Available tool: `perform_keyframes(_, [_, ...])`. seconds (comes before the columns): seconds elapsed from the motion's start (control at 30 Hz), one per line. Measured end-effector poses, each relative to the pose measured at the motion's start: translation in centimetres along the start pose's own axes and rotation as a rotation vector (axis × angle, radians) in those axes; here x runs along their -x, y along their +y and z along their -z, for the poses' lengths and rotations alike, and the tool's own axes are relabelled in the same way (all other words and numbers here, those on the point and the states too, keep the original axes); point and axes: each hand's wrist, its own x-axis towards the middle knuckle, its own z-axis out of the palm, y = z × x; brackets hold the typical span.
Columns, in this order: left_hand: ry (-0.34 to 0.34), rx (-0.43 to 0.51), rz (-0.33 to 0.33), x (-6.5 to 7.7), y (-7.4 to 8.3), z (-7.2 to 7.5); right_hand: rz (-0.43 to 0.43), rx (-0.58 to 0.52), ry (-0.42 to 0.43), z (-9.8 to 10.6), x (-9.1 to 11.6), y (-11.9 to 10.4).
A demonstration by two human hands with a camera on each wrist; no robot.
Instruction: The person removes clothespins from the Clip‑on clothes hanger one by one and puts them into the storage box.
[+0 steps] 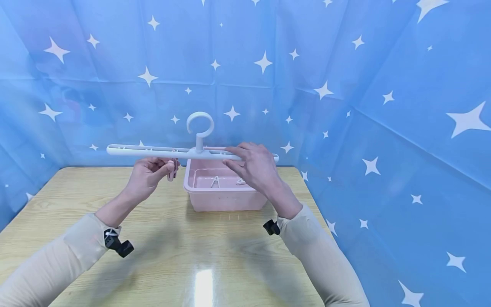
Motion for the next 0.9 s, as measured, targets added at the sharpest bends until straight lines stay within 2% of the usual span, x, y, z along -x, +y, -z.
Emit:
perform_keyframes(0.23, [0.052,-0.026,-0.042,0.0,-0.2,-0.2,-0.018,-0.002,-0.013,0.1,-0.1,-0.1])
perform_keyframes(0.4, [0.095,-0.070,-0.042,0.0,-0.1,-0.5,-0.021,0.003,-0.014,0.1,0.0,-0.2])
perform_keyframes(0.53, [0.120,-0.067,-0.042,0.2,-0.2,-0.8,-0.028,0.005,-0.020,0.0,0.1,-0.2])
perform_keyframes(0.9, [0.196,-0.108,-0.081,0.2,-0.4,-1.1,0.001,0.014,0.007,-0.2,-0.1,-0.1])
